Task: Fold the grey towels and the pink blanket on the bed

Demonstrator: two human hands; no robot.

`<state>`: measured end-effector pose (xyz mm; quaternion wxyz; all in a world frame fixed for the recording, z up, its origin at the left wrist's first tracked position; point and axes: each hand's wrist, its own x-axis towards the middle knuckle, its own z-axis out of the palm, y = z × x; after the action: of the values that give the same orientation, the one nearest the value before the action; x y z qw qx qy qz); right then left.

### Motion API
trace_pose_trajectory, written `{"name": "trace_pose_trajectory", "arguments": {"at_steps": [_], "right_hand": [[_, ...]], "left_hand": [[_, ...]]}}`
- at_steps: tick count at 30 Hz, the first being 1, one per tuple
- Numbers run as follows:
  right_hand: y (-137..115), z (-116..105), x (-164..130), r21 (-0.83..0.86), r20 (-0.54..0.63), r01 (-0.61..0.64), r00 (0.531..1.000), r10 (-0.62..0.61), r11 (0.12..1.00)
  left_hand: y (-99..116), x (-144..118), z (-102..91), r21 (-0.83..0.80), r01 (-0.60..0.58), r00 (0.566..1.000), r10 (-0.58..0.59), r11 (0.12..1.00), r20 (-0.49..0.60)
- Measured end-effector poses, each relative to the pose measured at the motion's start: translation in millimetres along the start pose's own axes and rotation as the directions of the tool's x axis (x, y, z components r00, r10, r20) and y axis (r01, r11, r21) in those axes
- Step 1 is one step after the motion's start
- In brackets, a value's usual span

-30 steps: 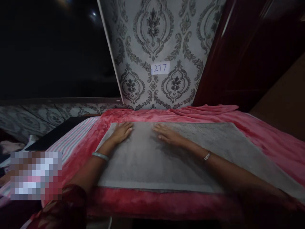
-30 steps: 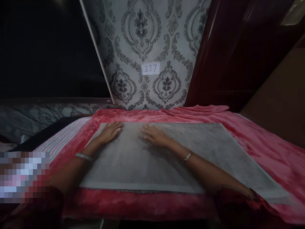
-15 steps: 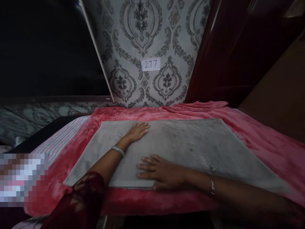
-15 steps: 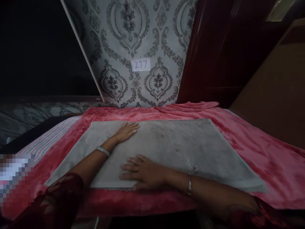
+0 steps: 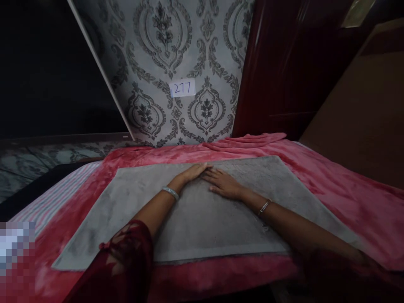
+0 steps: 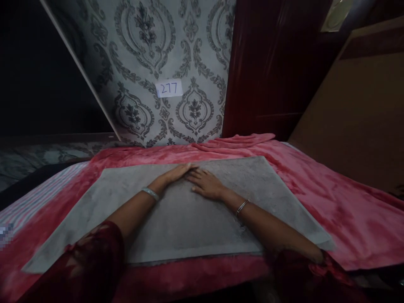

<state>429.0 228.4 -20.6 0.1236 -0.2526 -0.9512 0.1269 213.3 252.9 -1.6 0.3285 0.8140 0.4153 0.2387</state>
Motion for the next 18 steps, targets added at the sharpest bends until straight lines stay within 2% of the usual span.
{"name": "trace_pose_trajectory", "arguments": {"at_steps": [3,6,9,11,12,14,16,18], "right_hand": [[-29,9,-22,0.032,0.093,0.081,0.992,-0.083,0.996],[-72,11,-55,0.172,0.196,0.174,0.959,-0.207,0.970],[-108,2,-84,0.356,0.252,0.201,0.920,-0.301,0.913],[-119,-9,-92,0.501,0.273,0.208,0.883,-0.381,0.840],[-118,-16,-92,0.566,0.256,0.198,0.881,-0.399,0.801],[-100,-29,-86,0.610,0.153,0.171,0.933,-0.327,0.774],[-64,-40,-73,0.514,-0.016,0.123,0.991,-0.134,0.849],[-19,-44,-60,0.339,-0.146,0.047,0.989,0.003,0.940]], "left_hand": [[-11,2,11.7,0.041,-0.014,1.000,0.014,0.999,-0.007],[-15,-2,11.9,0.106,-0.030,0.999,0.029,0.994,0.017],[-16,-5,8.8,0.180,-0.017,1.000,0.014,0.984,0.018],[-16,-5,7.3,0.188,-0.031,1.000,0.030,0.982,0.007],[-15,-4,6.7,0.179,-0.040,0.999,0.041,0.983,0.001],[-8,4,6.1,0.138,-0.051,0.998,0.055,0.989,-0.025],[5,19,7.9,0.071,-0.062,0.995,0.067,0.996,-0.074],[20,41,14.3,-0.035,-0.086,0.991,0.082,0.996,-0.103]]}}
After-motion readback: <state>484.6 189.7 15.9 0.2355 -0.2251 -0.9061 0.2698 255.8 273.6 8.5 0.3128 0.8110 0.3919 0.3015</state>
